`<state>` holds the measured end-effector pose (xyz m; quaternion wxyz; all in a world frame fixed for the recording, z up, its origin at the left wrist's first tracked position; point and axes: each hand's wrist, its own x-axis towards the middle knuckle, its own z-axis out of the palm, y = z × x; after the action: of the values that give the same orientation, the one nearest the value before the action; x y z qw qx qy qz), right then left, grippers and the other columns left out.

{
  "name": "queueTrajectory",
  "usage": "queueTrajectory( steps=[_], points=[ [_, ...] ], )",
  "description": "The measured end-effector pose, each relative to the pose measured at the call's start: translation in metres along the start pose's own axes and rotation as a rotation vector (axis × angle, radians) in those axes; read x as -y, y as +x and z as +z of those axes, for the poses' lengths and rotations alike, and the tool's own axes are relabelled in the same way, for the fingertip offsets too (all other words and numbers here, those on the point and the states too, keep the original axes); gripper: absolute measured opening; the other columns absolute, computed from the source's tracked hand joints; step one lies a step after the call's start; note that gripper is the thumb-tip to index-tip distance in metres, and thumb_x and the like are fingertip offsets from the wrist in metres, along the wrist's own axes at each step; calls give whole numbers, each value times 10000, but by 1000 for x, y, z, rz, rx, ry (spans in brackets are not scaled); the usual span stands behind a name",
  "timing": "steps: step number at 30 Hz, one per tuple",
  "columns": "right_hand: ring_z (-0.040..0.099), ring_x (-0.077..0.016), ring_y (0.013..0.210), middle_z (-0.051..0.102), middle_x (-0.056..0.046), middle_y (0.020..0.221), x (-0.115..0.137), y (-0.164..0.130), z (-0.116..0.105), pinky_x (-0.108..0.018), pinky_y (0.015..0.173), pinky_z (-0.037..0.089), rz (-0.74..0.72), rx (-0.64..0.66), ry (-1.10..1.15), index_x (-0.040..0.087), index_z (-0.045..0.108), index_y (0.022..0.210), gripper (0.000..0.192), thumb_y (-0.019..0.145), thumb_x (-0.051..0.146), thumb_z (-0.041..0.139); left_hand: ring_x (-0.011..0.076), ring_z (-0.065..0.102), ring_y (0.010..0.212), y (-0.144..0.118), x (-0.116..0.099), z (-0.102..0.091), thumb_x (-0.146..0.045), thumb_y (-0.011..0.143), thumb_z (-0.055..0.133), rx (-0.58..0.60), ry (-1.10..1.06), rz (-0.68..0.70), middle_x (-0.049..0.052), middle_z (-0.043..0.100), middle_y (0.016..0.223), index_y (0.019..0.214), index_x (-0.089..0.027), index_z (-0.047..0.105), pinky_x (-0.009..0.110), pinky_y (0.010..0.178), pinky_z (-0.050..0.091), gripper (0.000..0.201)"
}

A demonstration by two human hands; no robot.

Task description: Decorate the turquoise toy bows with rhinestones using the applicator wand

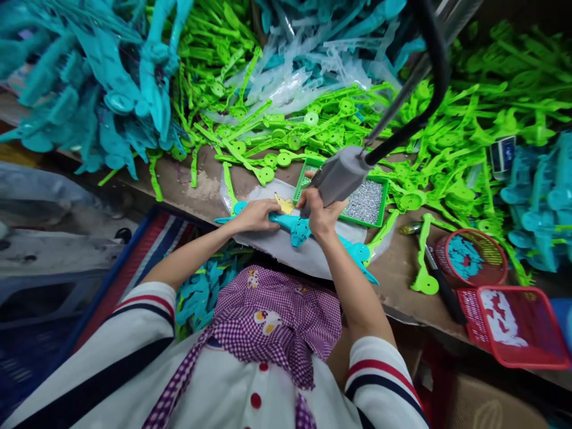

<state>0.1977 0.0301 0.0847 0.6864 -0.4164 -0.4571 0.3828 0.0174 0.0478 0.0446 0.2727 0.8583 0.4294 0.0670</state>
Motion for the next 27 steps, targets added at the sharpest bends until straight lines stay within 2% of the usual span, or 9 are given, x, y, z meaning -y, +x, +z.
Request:
queueTrajectory(
  steps=[8,14,22,27],
  points=[
    [494,-106,362,467,78,475,2,4,-4,-254,378,426,-39,-55,-44,234,639,842,523,770,751,607,262,647,1019,-1,1,1,-284,752,693,-20,26,17,50,709,1063,976,-241,684,365,800,479,228],
    [530,-114,381,511,64,471,-6,4,-1,-269,422,466,-33,-1,-47,233,621,754,509,763,742,625,262,645,1019,0,3,1,-285,735,701,-9,-3,17,46,712,1057,967,-241,694,361,803,475,237],
    [547,-112,388,537,72,468,-17,7,2,-256,430,468,-13,56,-2,227,664,816,452,774,677,669,257,652,1003,1,3,0,-299,745,709,-7,2,15,47,718,1060,973,-228,690,353,786,469,240],
    [545,-118,387,506,72,464,-8,7,3,-265,427,476,-27,9,-21,240,642,793,487,766,726,641,259,650,1007,1,2,-1,-287,746,720,-3,-3,11,43,714,1054,982,-234,691,363,824,478,244]
  ],
)
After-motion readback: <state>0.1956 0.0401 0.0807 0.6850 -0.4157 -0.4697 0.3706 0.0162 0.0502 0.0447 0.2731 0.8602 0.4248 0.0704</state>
